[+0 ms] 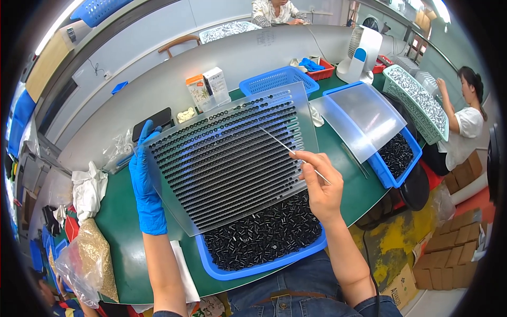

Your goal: The person is sorting small black components into a grid template using a thin pick tool.

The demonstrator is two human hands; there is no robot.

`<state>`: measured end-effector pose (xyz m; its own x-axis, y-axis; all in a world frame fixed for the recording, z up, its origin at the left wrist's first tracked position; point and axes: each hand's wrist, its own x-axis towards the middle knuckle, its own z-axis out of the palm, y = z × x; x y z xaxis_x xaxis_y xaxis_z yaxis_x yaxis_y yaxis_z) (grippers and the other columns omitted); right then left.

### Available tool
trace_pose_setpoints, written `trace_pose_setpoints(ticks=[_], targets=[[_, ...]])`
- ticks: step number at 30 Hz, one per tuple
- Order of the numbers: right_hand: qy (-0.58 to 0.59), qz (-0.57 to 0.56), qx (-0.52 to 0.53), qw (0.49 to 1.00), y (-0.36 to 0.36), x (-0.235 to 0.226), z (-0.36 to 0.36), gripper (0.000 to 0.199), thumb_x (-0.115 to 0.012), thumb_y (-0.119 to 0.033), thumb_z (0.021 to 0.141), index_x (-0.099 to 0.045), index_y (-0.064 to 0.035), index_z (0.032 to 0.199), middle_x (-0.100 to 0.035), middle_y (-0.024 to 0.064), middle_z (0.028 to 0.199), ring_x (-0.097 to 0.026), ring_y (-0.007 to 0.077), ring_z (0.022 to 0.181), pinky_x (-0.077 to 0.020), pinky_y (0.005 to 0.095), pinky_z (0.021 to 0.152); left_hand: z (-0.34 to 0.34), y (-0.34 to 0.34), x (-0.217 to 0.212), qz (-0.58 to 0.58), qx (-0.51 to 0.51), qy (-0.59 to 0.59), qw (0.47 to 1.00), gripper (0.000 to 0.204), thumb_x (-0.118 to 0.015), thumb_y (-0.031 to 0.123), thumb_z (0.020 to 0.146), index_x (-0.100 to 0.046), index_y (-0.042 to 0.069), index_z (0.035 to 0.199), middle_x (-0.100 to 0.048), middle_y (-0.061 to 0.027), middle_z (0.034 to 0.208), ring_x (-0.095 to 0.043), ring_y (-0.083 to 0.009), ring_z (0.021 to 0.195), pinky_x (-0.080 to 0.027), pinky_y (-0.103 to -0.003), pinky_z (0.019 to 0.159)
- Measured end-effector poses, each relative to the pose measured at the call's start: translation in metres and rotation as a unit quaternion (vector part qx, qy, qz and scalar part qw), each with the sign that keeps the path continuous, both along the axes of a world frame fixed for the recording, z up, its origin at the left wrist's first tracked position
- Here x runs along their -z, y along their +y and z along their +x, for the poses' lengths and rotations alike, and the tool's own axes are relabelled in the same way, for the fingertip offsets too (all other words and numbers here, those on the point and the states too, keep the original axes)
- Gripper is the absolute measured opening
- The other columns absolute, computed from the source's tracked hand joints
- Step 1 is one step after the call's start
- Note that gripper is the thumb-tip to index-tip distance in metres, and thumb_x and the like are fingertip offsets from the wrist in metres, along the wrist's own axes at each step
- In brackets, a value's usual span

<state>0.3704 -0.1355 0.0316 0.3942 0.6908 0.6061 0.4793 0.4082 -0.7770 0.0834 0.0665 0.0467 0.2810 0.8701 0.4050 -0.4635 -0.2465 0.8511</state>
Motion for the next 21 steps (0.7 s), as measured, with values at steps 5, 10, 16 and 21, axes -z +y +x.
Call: trace_pose_setpoints(ticks=[5,10,16,21], targets=[[-0.010,0.003,0.003,1.000,-0.002,-0.001,-0.001,0.022,-0.053,-0.008,0.097,-0.067,0.0013,0.112,-0.067,0.0093,0.106,-0.056,0.0100,0.083,-0.0496,0.0228,0.068,-0.004,0.003,0.003,0.016,-0.011,0.019,1.000,0.059,-0.050,0.036,0.099,-0.036,0.001,0.145,-0.050,-0.0148,0.138,-0.051,-0.0208,0.124,-0.041,-0.036,0.108],[0.019,-0.002,0.020,1.000,-0.005,-0.002,0.003,0.020,-0.055,-0.007,0.095,-0.068,0.0001,0.109,-0.069,0.0095,0.104,-0.059,0.0154,0.087,-0.0492,0.0269,0.075,0.000,0.002,0.003,0.027,-0.013,0.033,0.999,0.059,-0.047,0.037,0.100,-0.036,0.001,0.145,-0.045,-0.0157,0.144,-0.047,-0.0230,0.129,-0.037,-0.039,0.110],[0.063,0.007,0.051,0.997,-0.006,-0.002,0.016,0.021,-0.054,-0.008,0.096,-0.067,0.0004,0.110,-0.069,0.0090,0.104,-0.057,0.0132,0.086,-0.0494,0.0259,0.073,0.003,-0.002,-0.001,0.009,0.001,-0.010,1.000,0.057,-0.052,0.034,0.099,-0.038,0.001,0.144,-0.054,-0.0138,0.134,-0.054,-0.0187,0.120,-0.043,-0.033,0.106],[0.085,0.004,0.056,0.995,-0.005,0.001,0.019,0.023,-0.051,-0.009,0.098,-0.065,0.0016,0.113,-0.067,0.0092,0.108,-0.052,0.0083,0.082,-0.0481,0.0222,0.070,0.001,0.001,0.002,0.012,0.008,-0.008,1.000,0.057,-0.051,0.034,0.099,-0.038,0.001,0.144,-0.054,-0.0136,0.134,-0.054,-0.0186,0.120,-0.044,-0.033,0.105]])
